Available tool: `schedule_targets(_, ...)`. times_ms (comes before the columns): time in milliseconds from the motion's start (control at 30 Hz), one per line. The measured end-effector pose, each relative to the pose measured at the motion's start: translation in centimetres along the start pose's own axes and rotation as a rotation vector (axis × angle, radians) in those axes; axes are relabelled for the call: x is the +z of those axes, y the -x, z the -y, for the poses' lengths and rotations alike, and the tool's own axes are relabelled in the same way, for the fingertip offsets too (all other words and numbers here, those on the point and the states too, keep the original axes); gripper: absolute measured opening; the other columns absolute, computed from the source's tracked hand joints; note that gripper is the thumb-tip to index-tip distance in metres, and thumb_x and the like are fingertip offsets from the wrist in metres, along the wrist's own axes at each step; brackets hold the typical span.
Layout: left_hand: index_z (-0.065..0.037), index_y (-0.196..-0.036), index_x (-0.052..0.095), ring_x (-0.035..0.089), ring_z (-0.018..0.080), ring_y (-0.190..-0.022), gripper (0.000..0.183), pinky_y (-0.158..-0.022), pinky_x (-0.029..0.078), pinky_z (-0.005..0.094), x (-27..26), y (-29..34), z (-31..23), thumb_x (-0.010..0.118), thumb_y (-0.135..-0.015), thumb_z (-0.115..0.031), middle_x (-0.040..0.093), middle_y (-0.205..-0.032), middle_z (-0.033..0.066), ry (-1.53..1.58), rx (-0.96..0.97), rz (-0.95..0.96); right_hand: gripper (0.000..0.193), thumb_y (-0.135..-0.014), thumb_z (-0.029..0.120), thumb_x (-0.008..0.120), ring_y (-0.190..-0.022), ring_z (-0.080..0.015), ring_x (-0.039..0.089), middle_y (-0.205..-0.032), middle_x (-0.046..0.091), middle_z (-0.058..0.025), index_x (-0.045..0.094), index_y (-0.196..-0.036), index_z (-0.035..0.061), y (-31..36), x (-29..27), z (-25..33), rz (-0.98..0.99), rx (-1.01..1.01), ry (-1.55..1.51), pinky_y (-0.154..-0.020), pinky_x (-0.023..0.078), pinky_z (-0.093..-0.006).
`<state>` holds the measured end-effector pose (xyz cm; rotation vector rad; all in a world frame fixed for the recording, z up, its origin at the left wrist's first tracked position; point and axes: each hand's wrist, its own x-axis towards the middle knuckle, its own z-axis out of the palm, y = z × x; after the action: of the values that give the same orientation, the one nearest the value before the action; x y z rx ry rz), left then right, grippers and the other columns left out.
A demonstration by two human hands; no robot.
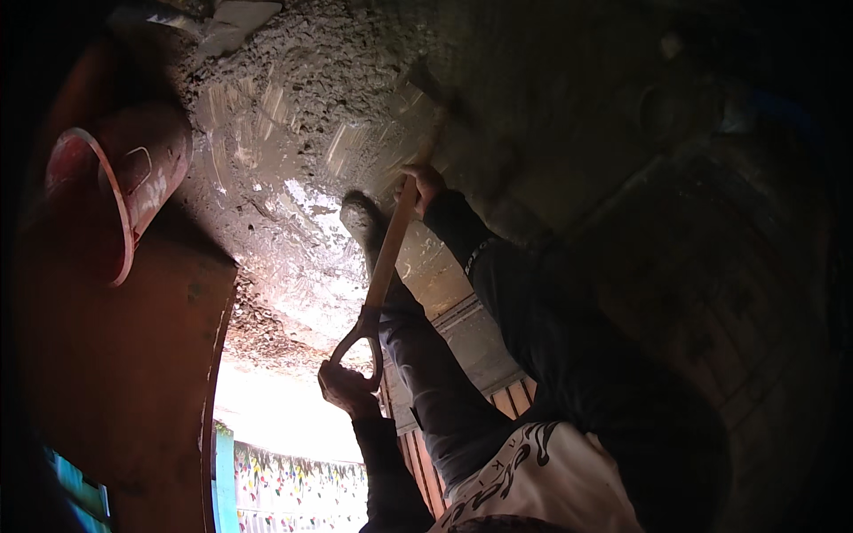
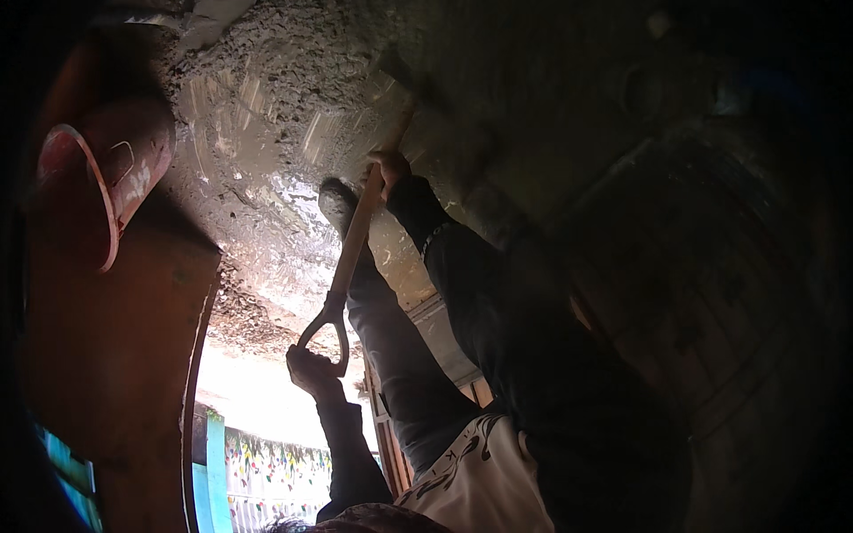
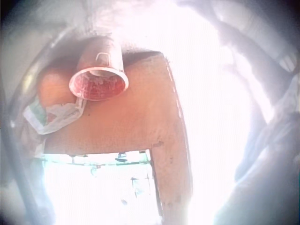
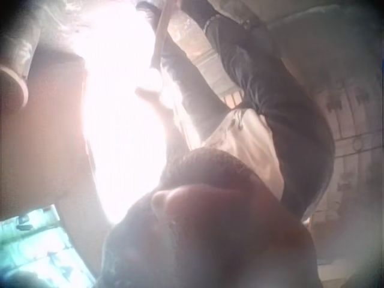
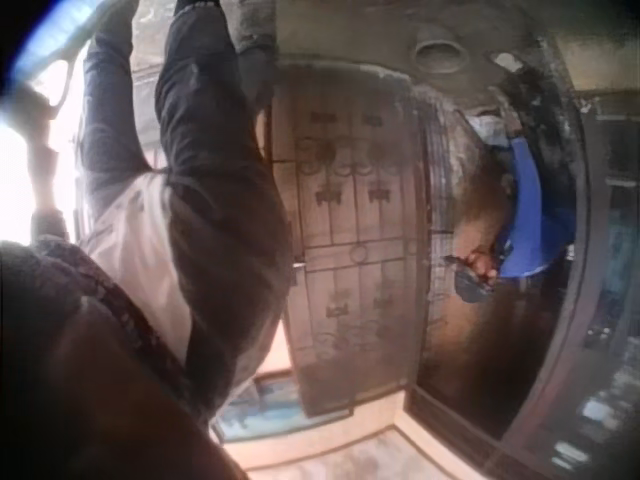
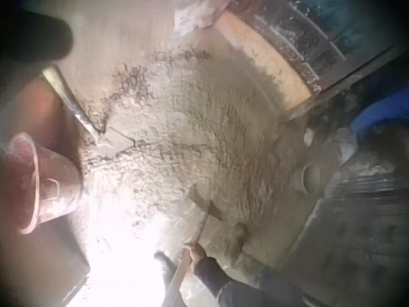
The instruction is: The person uses a shovel to scoop wet cement from a pile on the floor and throws it onto the ceiling. They repeatedly scoop material and toss it overhead to cover the surface. The person also uses a hoe to mix the cement pile on the floor.
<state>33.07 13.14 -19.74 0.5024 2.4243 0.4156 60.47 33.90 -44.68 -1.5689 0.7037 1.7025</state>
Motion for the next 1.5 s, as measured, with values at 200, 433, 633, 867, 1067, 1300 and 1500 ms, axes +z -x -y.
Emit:
schedule_targets(200,-0.008,-0.063,0.042,0.032,0.0102,-0.041,0.039,-0.039,0.024,0.0261,3.8,-1.6,-3.5,0.054,-0.086,-0.037,0.031,-0.053,-0.0022,0.39,-0.343,-0.23,0.014,-0.086,0.013,0.061,-0.06,-0.0207,0.053,-0.073,0.049,-0.0065,0.05,-0.091,0.0076,-3.4,-1.6,-1.2,-0.031,0.046,0.076,-0.057,0.051,-0.0397)
schedule_targets(433,-0.009,-0.058,0.038,0.032,0.0126,-0.035,0.04,-0.037,0.024,0.0276,-3.5,-0.4,-3.1,0.053,-0.083,-0.036,0.033,-0.046,0.0008,0.362,-0.279,-0.25,0.014,-0.084,0.01,0.062,-0.061,-0.0202,0.053,-0.071,0.048,-0.0061,0.05,-0.09,0.0057,5.4,-1.2,-4.6,-0.068,0.062,-0.023,-0.055,0.05,-0.0391)
schedule_targets(633,-0.01,-0.058,0.037,0.032,0.0131,-0.035,0.039,-0.036,0.024,0.0284,-4.7,2.8,-5.0,0.051,-0.084,-0.035,0.031,-0.044,-0.0003,0.145,-0.124,-0.076,0.019,-0.082,0.01,0.064,-0.062,-0.0211,0.054,-0.072,0.05,-0.0069,0.048,-0.092,0.0071,11.3,-6.3,-1.7,-0.072,-0.02,-0.115,-0.056,0.051,-0.0392)
schedule_targets(867,-0.007,-0.065,0.044,0.046,0.018,-0.046,0.028,-0.045,0.036,0.0339,0.5,8.4,-8.2,0.06,-0.08,-0.024,0.039,-0.052,0.0027,-0.099,-0.004,0.239,0.015,-0.084,0.015,0.063,-0.062,-0.0234,0.057,-0.076,0.056,-0.01,0.054,-0.09,0.0043,12.7,-19.0,5.5,-0.199,-0.194,-0.159,-0.057,0.053,-0.0401)
schedule_targets(1067,-0.006,-0.074,0.056,0.062,0.0309,-0.067,0.023,-0.061,0.049,0.0402,8.4,14.5,-9.8,0.069,-0.079,-0.023,0.061,-0.074,0.0112,-0.786,0.88,0.381,0.019,-0.087,0.02,0.059,-0.064,-0.0249,0.061,-0.075,0.06,-0.0122,0.059,-0.091,0.0018,11.2,-32.2,14.4,-0.168,-0.396,-0.081,-0.06,0.053,-0.0402)
schedule_targets(1300,-0.007,-0.078,0.048,0.045,0.02,-0.048,0.023,-0.042,0.039,0.0327,18.8,18.3,-13.7,0.049,-0.091,-0.026,0.044,-0.06,0.0039,0.445,-0.781,0.961,0.029,-0.089,0.027,0.057,-0.074,-0.0248,0.063,-0.084,0.063,-0.0121,0.061,-0.098,-0.0003,9.5,-47.2,24.0,-0.304,-0.7,0.985,-0.069,0.052,-0.0377)
schedule_targets(1500,-0.012,-0.08,0.047,0.037,0.0175,-0.039,0.034,-0.037,0.033,0.031,20.6,20.7,-19.1,0.038,-0.098,-0.039,0.033,-0.049,0.0004,0.267,-0.564,0.991,0.027,-0.088,0.024,0.056,-0.078,-0.0256,0.063,-0.088,0.064,-0.0134,0.062,-0.093,-0.0018,13.8,-39.9,27.2,-0.529,-1.055,1.151,-0.067,0.051,-0.0393)
